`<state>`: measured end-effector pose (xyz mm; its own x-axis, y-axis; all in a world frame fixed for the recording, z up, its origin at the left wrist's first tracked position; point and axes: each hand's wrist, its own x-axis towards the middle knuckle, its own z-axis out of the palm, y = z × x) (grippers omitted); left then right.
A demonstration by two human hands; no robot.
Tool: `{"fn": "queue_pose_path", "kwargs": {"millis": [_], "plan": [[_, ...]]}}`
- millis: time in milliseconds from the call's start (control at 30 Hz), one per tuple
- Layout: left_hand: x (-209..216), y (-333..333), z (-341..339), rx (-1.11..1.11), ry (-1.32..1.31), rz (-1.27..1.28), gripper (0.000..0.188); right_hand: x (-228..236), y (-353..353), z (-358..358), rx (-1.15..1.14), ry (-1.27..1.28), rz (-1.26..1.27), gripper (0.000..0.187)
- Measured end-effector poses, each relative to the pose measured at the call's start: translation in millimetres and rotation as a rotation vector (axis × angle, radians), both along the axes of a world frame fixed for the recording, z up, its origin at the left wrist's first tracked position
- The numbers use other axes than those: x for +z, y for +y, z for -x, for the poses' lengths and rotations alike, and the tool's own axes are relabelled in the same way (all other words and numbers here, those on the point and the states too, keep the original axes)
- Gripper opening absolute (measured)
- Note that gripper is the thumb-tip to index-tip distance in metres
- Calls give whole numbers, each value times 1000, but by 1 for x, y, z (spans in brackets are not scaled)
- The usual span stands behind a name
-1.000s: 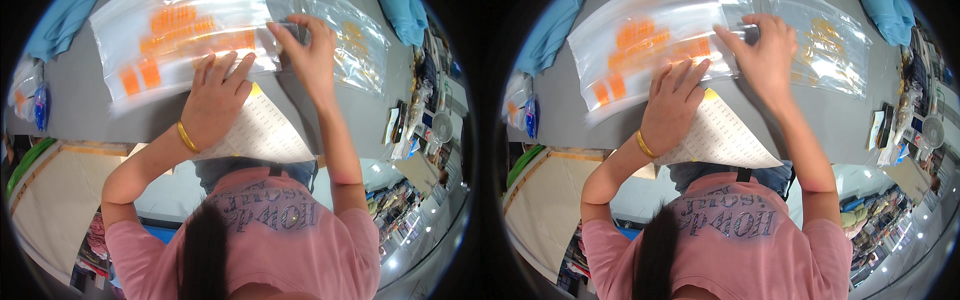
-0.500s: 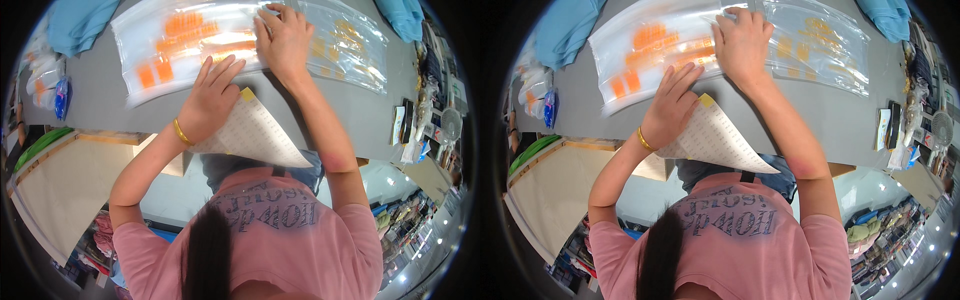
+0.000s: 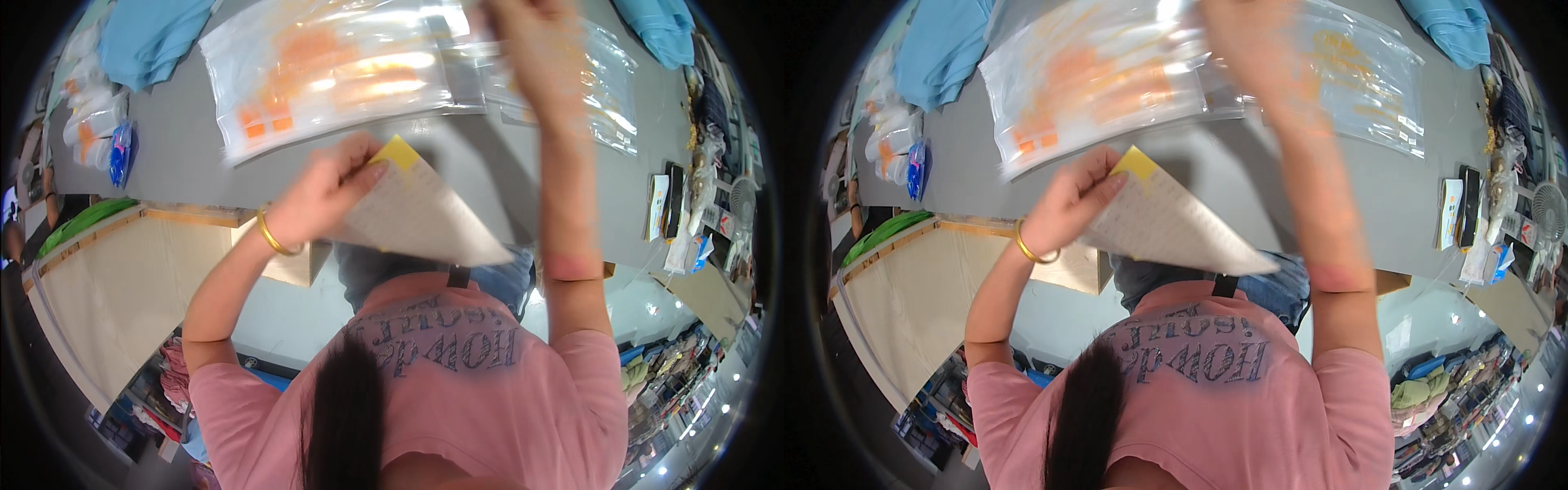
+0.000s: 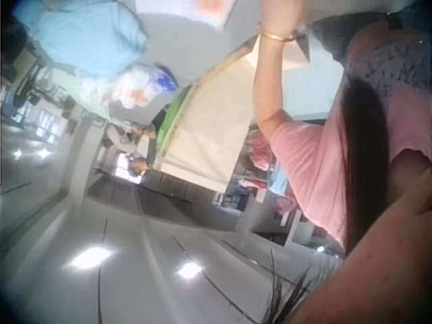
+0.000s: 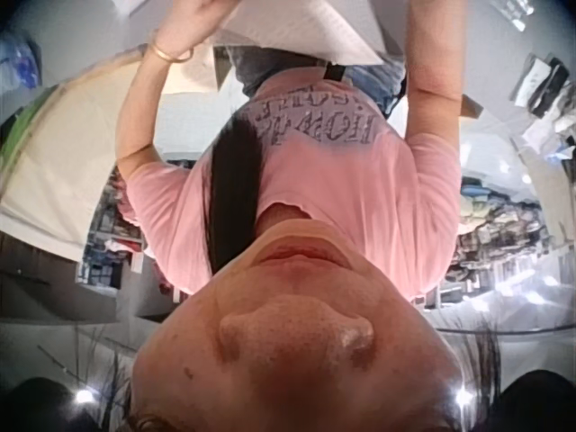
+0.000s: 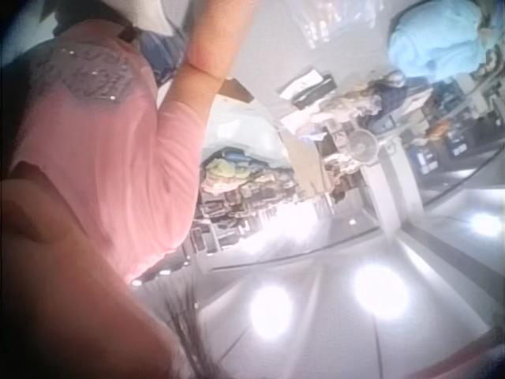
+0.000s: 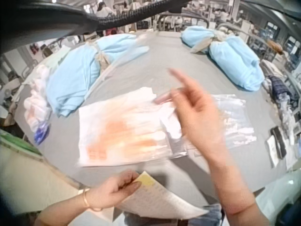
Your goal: The person repeatedly peels small adhesive labels from a sheet and places them onto clear plastic bags containing orange items on a table. The person handles the label sheet and bags by hand throughout the clip.
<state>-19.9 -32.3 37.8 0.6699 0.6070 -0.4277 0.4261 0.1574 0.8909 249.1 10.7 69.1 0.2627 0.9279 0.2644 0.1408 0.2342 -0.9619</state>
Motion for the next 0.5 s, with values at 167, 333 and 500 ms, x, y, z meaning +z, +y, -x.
{"fn": "queue_pose_path", "kwargs": {"millis": [167,333,500], "plan": [[-2,16,1,24,-300,267,29,-23,-17,-187,-86,-21,270,36],[3,25,-12,43,-167,324,28,-40,-37,-202,-540,-1471,329,51],[8,25,-30,86,-166,240,29,-6,-83,-38,243,-702,-149,28]]}}
